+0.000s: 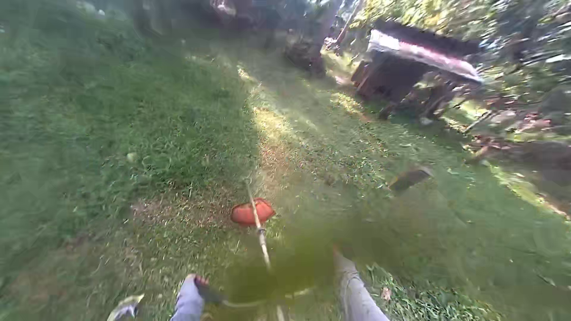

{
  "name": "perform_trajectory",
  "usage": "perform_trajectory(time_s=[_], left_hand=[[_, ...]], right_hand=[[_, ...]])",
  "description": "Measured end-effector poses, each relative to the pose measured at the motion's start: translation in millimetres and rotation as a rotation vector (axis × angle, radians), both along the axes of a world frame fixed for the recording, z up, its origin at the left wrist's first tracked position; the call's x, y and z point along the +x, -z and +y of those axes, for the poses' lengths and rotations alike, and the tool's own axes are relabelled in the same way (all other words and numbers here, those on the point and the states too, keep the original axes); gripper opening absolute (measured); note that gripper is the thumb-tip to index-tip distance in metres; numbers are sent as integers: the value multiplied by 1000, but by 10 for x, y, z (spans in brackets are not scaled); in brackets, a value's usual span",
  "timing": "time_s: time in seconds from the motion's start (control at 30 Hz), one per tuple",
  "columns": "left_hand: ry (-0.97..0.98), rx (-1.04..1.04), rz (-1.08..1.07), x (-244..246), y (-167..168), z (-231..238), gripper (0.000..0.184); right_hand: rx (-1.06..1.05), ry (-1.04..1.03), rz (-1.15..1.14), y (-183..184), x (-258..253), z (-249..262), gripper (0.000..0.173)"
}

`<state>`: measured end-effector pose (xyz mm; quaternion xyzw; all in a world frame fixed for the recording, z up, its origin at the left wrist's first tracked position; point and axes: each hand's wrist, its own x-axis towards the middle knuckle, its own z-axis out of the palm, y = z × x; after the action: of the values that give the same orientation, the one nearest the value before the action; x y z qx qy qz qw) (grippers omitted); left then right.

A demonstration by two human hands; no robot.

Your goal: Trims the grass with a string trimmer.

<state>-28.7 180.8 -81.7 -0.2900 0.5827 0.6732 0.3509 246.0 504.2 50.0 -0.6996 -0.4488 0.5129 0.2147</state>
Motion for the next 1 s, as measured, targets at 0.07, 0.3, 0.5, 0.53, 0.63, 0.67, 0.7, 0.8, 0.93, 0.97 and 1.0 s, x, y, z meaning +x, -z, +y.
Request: perform_trajectory(time_s=[0.07,0.3,0.5,0.53,0.63,0.67,0.7,0.8,0.93,0.97,1.0], left_hand=[[-94,-2,-51,-29,98,250,36],[-271,-22,-70,150,123,682,39],[-483,-39,-74,366,124,568,40],[-523,-39,-80,398,151,514,40],[-643,-37,-51,525,238,317,41],[-674,-45,-28,579,229,254,42],[-709,-61,-2,621,176,207,43],[-795,-83,23,669,131,40,42],[-845,-103,50,601,-49,-39,41],[-839,-109,51,530,-101,-23,40],[-835,-116,44,437,-156,15,40]], right_hand=[[-39,-27,-40,27,-24,201,31],[-38,-167,24,51,-297,829,31],[-63,-466,-42,136,-852,1249,36],[-2,-497,-29,187,-957,1251,34],[-63,-564,-36,90,-1346,1169,31],[-81,-604,-46,119,-1473,1164,31],[-48,-626,-39,204,-1581,1164,28],[-163,-824,-175,207,-2028,1127,34],[-73,-758,24,661,-2383,1186,23],[-80,-720,86,671,-2465,1195,24],[-99,-699,113,589,-2556,1194,27]])
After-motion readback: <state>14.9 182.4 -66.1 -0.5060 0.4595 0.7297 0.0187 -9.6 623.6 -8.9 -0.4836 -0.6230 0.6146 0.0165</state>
